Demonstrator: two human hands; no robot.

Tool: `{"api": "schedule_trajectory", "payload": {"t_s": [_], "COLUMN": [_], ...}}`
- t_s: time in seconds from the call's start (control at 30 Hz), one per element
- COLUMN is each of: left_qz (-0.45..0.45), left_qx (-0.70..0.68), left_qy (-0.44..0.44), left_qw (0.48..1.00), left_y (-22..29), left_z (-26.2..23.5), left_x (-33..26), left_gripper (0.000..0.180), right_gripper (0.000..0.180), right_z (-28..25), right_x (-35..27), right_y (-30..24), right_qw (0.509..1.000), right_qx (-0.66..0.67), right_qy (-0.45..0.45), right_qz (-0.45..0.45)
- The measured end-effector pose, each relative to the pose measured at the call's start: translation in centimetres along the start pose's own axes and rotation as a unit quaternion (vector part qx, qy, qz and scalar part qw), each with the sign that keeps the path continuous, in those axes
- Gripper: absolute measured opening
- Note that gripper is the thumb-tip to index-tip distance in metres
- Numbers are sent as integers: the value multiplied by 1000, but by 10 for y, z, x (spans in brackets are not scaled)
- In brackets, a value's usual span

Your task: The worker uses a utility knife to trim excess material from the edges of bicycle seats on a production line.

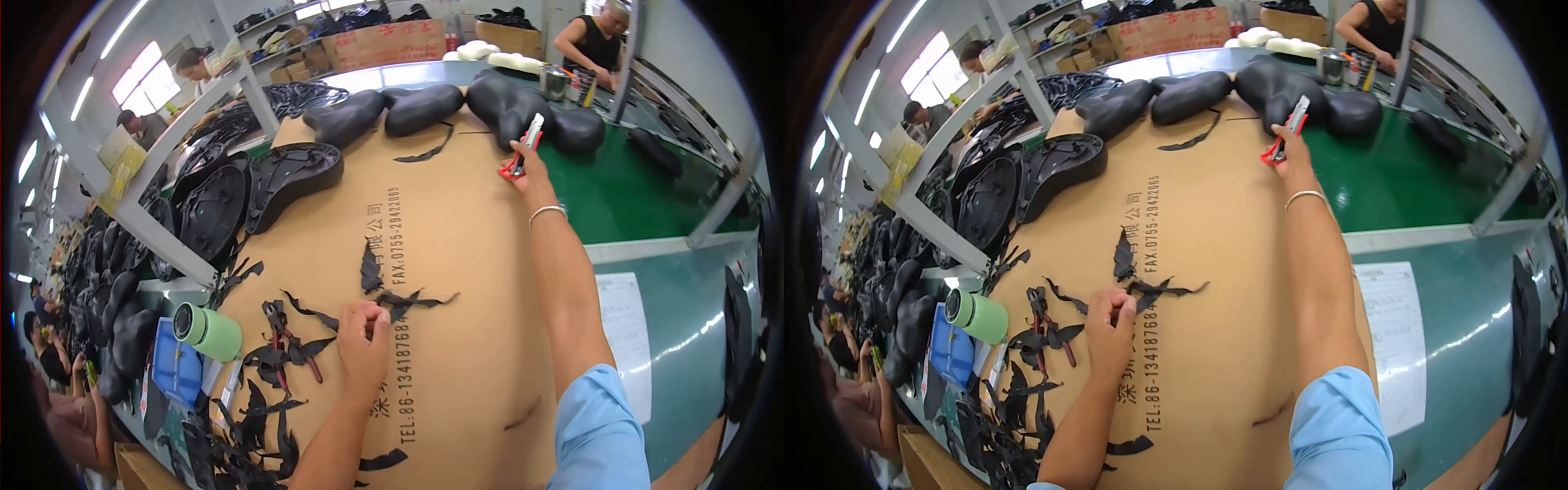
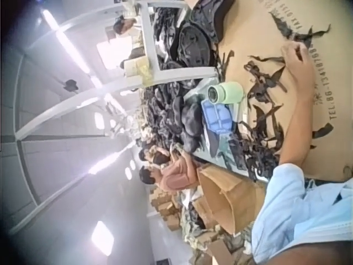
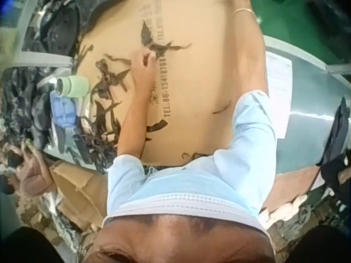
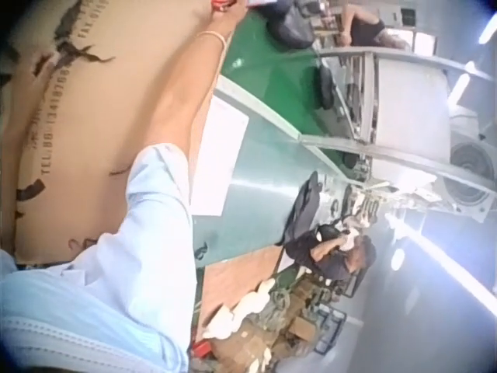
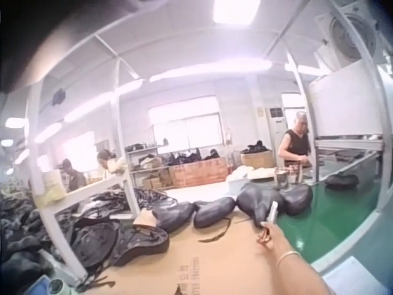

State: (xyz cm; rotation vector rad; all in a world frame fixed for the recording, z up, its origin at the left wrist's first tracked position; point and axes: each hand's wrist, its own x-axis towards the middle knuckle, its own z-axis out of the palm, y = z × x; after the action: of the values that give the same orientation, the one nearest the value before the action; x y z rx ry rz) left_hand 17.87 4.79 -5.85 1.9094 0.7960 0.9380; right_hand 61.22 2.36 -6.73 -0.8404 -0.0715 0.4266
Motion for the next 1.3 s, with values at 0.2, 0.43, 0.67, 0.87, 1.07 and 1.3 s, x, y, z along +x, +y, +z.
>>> {"api": "schedule_trajectory", "payload": {"t_s": [0.2, 0.43, 0.67, 0.87, 1.07, 1.3], "left_qz": [12, 33, 227, 374, 30, -385], "left_qx": [41, 35, 98, 71, -109, -70], "left_qy": [-9, 2, 41, 32, -29, -249], "left_qw": [999, 999, 968, 924, 993, 886], "left_y": [6, 9, 22, 77, 119, 65], "left_z": [0, 12, 14, 34, -57, -127], "left_x": [1, 11, -9, -59, -49, -77], "left_gripper": [9, 10, 53, 74, 46, 43], "right_gripper": [47, 30, 30, 34, 28, 33], "right_z": [14, -16, -15, -1, -28, -64], "right_x": [29, -82, -312, -448, -461, -487], "right_y": [-11, -23, -107, -137, -144, -86], "right_qw": [995, 988, 951, 820, 908, 910], "right_qx": [28, -136, -285, -477, -385, -375], "right_qy": [78, -14, -111, -308, -135, -157], "right_qz": [55, -71, -42, -77, -95, 79]}}
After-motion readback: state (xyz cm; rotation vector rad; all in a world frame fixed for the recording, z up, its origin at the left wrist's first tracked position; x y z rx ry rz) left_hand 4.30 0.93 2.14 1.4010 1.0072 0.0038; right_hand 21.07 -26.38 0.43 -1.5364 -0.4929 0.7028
